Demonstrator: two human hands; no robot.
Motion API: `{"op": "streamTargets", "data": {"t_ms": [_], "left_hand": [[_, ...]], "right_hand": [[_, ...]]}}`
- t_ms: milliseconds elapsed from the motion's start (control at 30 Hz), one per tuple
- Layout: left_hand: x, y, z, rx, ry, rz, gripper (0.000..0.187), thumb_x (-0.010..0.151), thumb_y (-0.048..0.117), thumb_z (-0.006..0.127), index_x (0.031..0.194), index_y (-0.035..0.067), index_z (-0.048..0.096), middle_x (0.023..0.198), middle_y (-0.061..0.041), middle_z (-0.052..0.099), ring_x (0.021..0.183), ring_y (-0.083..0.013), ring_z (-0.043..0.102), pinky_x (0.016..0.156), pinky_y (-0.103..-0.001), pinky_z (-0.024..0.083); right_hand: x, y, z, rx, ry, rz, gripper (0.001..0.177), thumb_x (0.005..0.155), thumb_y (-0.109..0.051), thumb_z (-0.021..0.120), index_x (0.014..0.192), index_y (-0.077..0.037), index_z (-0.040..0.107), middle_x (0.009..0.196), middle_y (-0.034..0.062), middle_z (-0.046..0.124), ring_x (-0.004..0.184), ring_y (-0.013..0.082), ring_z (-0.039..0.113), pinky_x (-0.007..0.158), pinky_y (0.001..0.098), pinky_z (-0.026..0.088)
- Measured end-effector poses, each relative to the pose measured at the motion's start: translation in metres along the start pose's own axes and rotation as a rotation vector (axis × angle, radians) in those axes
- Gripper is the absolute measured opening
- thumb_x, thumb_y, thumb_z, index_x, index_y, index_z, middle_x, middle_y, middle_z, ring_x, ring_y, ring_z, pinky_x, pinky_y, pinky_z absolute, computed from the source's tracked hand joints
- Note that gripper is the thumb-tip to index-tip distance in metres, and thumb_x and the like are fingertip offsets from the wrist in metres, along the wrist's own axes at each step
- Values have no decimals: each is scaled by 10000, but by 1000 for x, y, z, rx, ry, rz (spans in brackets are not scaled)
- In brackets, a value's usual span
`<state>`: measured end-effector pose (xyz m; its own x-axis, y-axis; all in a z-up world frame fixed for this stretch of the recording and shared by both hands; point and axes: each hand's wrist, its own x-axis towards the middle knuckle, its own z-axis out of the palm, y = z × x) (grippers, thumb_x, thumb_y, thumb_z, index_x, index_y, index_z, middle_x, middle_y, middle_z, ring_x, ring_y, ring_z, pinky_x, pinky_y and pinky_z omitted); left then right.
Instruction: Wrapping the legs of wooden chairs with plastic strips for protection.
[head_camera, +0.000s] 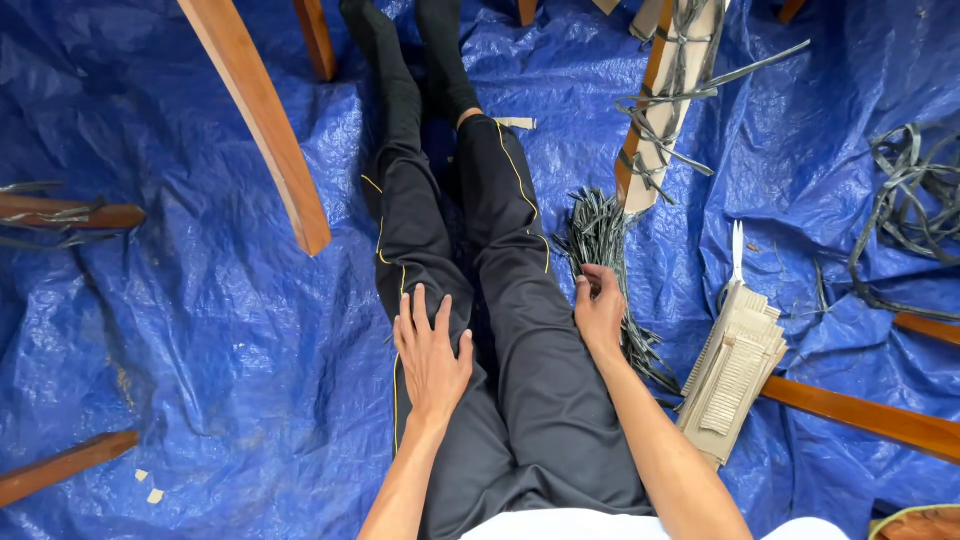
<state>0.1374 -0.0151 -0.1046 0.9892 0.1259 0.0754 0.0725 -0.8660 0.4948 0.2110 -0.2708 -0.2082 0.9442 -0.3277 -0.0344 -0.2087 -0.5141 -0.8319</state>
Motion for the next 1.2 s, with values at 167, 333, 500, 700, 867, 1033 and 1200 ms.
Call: {"op": "streamTargets", "data": {"t_ms": [167, 333, 500, 700, 867, 1033, 1200], "left_hand": [[1, 2, -1, -11, -13, -20, 576, 859, 225, 707, 1390, 42, 575, 1602, -218, 321, 1509, -427, 235, 1203, -574, 211], [3, 6, 4, 15, -13, -23, 574, 858, 220, 706, 1386, 37, 577, 1597, -216, 327, 1503, -432, 242, 1203, -575, 210], [21, 18, 12, 210, -51, 109, 552, 826, 249, 717, 1326, 33, 627, 1533, -209, 427, 1475, -387, 307, 1199, -594, 192], [36, 16, 36, 220, -22, 132, 444, 846, 240, 697, 1246, 48, 676, 1422, -151, 564, 1432, -324, 394, 1215, -569, 190], [28, 12, 31, 144, 7, 149, 375, 879, 226, 681, 1209, 51, 695, 1365, -133, 606, 1398, -313, 445, 1230, -541, 200], [27, 15, 25, 86, 12, 122, 324, 903, 205, 670, 1185, 50, 704, 1333, -110, 629, 1378, -300, 473, 1237, -519, 202], [27, 15, 24, 81, 27, 128, 308, 903, 191, 673, 1175, 51, 708, 1301, -99, 644, 1362, -286, 489, 1245, -514, 197]], "right_hand": [[19, 35, -2, -239, 138, -50, 266, 932, -87, 676, 1186, -25, 622, 1081, 172, 682, 1041, 335, 645, 912, 453, 491], [22, 78, -15, -485, 159, 31, 393, 892, -149, 729, 1252, -74, 589, 1210, 162, 621, 1171, 385, 542, 952, 516, 413], [17, 109, -19, -485, 71, 68, 337, 896, -188, 749, 1206, -86, 666, 1129, 133, 709, 1088, 360, 633, 905, 506, 472], [6, 109, -20, -310, 114, 80, 183, 922, -164, 713, 1063, -49, 723, 969, 149, 756, 889, 329, 729, 790, 452, 546], [7, 104, -29, -274, 156, 154, 145, 964, -182, 700, 1012, -49, 732, 922, 143, 763, 838, 313, 739, 763, 440, 553], [11, 117, -29, -187, 188, 204, 175, 993, -186, 670, 1010, -14, 697, 898, 144, 755, 821, 293, 741, 775, 418, 562], [17, 92, -36, -243, 98, 193, 282, 920, -260, 740, 1035, -6, 698, 902, 165, 748, 807, 326, 716, 747, 459, 539]]}}
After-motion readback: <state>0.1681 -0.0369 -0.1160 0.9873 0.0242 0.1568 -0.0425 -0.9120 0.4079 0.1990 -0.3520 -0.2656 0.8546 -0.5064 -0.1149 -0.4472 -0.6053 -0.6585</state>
